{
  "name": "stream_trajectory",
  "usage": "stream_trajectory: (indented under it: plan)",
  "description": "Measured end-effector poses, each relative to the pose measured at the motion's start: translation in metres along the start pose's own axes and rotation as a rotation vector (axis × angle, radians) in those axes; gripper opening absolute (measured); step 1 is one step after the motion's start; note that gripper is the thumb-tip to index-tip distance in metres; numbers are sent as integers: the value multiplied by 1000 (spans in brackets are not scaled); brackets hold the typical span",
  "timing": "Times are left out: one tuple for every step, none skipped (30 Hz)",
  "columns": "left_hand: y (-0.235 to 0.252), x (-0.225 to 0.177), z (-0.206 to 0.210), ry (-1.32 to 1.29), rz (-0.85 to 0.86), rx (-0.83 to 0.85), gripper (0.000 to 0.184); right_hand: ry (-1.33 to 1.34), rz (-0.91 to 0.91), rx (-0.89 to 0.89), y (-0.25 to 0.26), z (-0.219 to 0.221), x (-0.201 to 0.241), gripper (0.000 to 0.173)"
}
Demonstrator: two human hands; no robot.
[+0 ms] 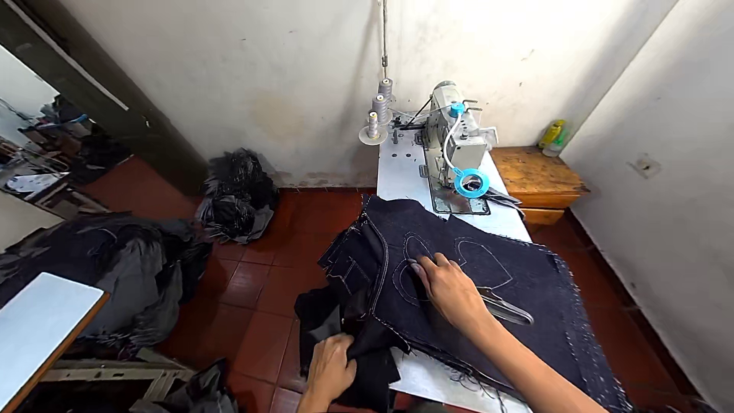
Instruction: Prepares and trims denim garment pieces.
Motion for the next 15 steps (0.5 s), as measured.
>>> stream_trajectory:
  plan:
    - [-14,-6,-15,6,13,-88,27,-23,-39,-14,-9,-11,14,40]
    - [-26,-11,-27,15,-6,-128,25,-48,-79,26,-19,-15,30,37]
    - [-37,-15,-37,34,-38,-138,25,-77,-108,84,-30,-14,46,35]
    - [-44,-18,-46,56,-68,-129,26,-108,-108,155,-39,-10,61,34]
    - [-50,-20,-54,81,-85,-115,28,-151,-90,218,-46,-4,74,33]
    - [-54,-23,-61,103,-90,-108,29,-200,-74,249,-50,3,85,32]
    - [-58,-26,-66,127,-90,-96,30,-248,-74,242,-52,8,94,30]
    - [-61,-28,-69,150,-93,-72,31,-290,-102,196,-53,12,104,26]
    - [-62,-30,-71,168,-93,-52,32,-332,-156,132,-53,15,114,22]
    - [-64,-32,-72,181,-84,-47,32,-367,-216,85,-52,19,123,19]
    - [-66,-33,-72,189,-76,-38,32,-396,-263,59,-51,23,131,18]
    - [-67,-34,-72,193,-70,-27,32,-424,-283,56,-50,26,137,19]
    - [-67,-34,-72,195,-71,-12,32,-434,-256,103,-47,27,139,20]
    - [-67,-34,-70,189,-76,3,33,-427,-199,180,-47,28,138,23]
    - [-69,-34,-68,177,-85,17,33,-409,-126,264,-49,29,135,25]
Point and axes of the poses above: each hand's wrist, its own y-axis towards the middle knuckle, its own z-axis out of the palm, x = y × z, the point moved 9 cm from there along y, towards the middle knuckle, and after that the axes turned 6 degrees about -z, right-handed, at the moved point
